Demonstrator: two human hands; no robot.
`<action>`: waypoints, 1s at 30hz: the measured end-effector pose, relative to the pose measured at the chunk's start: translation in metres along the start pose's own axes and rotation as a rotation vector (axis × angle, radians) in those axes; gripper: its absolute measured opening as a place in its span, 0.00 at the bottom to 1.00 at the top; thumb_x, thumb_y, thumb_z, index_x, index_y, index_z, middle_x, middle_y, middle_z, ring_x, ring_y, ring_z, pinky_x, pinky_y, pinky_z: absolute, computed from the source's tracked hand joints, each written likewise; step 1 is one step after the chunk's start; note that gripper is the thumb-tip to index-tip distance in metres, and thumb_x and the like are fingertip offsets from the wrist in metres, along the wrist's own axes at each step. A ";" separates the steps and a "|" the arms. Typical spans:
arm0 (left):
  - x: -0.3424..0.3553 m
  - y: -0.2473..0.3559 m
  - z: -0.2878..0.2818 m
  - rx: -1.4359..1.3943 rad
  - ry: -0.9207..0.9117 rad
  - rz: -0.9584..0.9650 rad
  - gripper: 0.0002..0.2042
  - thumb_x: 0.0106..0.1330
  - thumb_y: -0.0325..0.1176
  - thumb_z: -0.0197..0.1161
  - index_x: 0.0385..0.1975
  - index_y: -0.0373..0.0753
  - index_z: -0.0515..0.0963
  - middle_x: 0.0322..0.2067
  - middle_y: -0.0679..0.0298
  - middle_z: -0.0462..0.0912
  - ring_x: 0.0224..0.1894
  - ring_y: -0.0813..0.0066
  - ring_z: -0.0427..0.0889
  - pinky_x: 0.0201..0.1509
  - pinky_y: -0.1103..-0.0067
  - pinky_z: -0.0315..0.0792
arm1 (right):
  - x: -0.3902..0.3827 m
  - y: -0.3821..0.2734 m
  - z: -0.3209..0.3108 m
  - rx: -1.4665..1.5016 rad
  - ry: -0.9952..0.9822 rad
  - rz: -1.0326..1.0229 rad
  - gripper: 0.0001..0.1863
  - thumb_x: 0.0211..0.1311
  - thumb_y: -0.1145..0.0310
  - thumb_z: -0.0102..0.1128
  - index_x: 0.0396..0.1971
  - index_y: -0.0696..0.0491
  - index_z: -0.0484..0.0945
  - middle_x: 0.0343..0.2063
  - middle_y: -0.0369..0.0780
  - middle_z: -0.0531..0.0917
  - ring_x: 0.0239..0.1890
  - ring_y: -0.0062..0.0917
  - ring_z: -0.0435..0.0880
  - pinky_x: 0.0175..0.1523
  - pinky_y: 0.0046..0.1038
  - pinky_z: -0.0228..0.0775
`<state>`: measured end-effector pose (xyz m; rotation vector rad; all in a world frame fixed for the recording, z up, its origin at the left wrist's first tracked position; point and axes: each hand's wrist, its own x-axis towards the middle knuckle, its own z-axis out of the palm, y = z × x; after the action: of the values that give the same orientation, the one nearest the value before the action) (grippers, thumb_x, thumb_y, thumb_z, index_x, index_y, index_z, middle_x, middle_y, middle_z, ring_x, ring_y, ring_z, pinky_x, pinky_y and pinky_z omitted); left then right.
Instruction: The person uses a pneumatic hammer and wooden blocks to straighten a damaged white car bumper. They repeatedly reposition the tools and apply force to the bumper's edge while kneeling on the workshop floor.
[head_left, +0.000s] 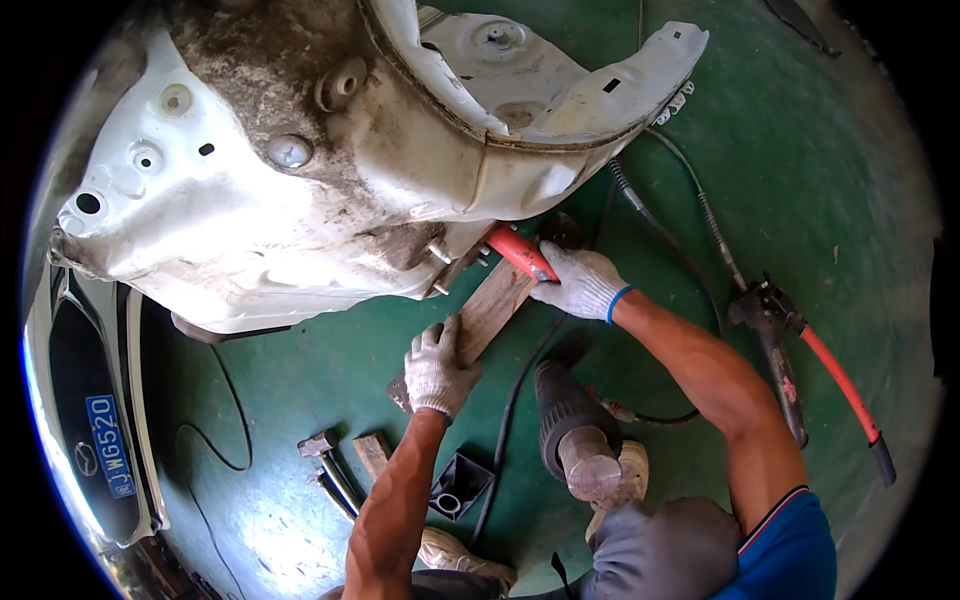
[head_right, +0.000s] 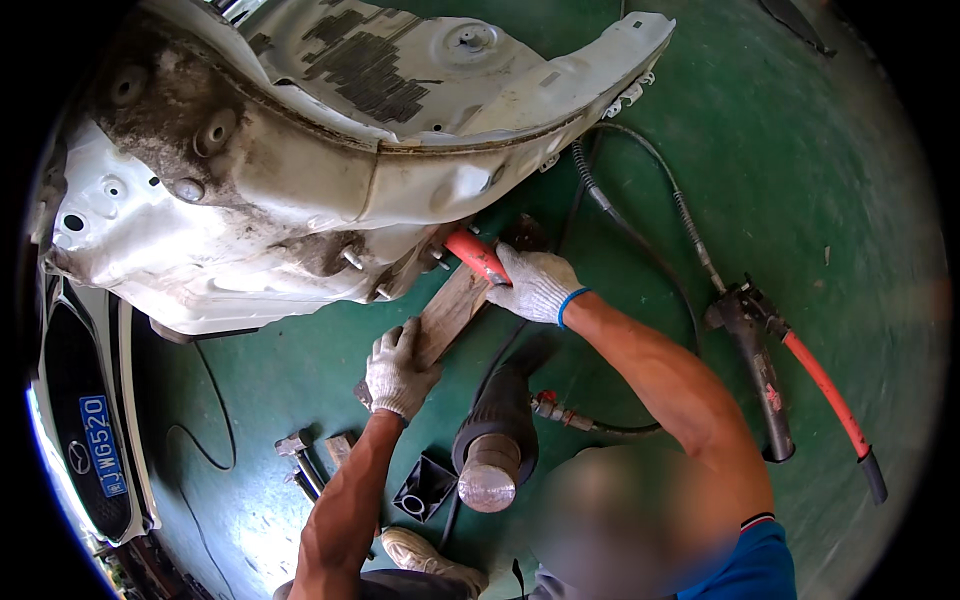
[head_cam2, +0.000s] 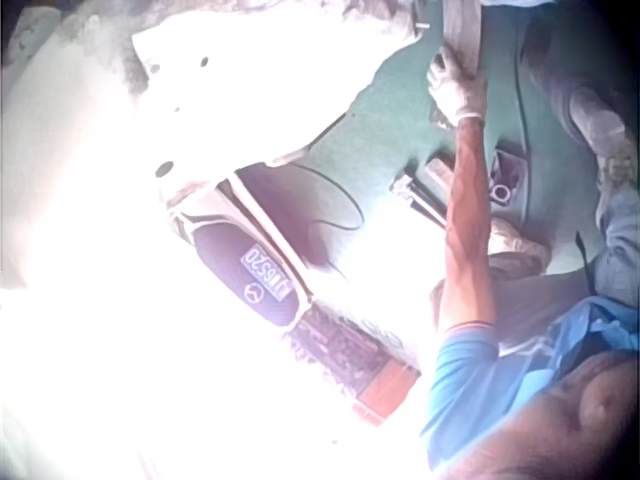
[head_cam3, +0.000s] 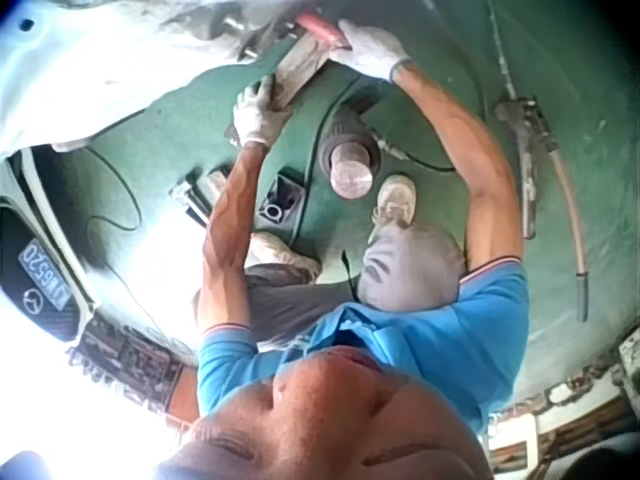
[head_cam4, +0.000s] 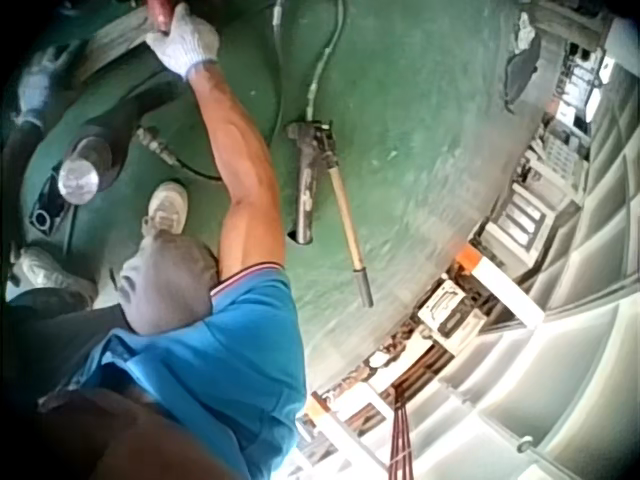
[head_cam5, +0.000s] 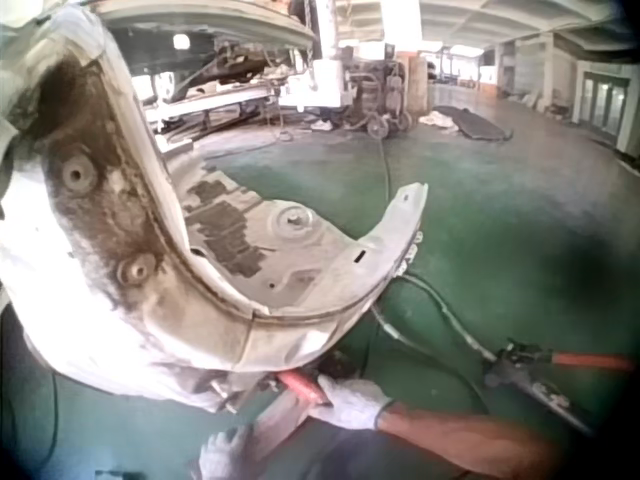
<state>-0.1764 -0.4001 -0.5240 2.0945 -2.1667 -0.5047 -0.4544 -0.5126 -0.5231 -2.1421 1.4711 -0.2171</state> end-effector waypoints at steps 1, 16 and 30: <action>0.003 0.001 0.003 -0.009 0.007 0.014 0.42 0.51 0.42 0.76 0.71 0.45 0.71 0.61 0.50 0.78 0.61 0.47 0.77 0.64 0.58 0.74 | 0.000 0.003 0.001 -0.016 0.020 -0.009 0.28 0.65 0.46 0.62 0.51 0.55 0.72 0.41 0.54 0.87 0.43 0.55 0.86 0.48 0.53 0.79; 0.055 0.041 0.015 -0.002 -0.016 0.050 0.42 0.51 0.44 0.75 0.70 0.42 0.71 0.59 0.51 0.79 0.59 0.47 0.78 0.62 0.58 0.74 | -0.004 -0.003 0.004 -0.010 -0.019 0.036 0.31 0.64 0.46 0.62 0.55 0.57 0.74 0.41 0.55 0.87 0.44 0.53 0.87 0.49 0.52 0.79; 0.046 0.049 0.021 0.085 0.038 -0.052 0.55 0.48 0.53 0.83 0.74 0.33 0.61 0.64 0.41 0.74 0.66 0.44 0.75 0.69 0.59 0.71 | -0.007 -0.010 -0.002 0.056 -0.041 0.066 0.27 0.62 0.48 0.64 0.47 0.56 0.72 0.36 0.54 0.86 0.41 0.55 0.86 0.46 0.54 0.77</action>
<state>-0.2316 -0.4414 -0.5370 2.1894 -2.1550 -0.3800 -0.4495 -0.5038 -0.5151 -2.0386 1.4929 -0.1870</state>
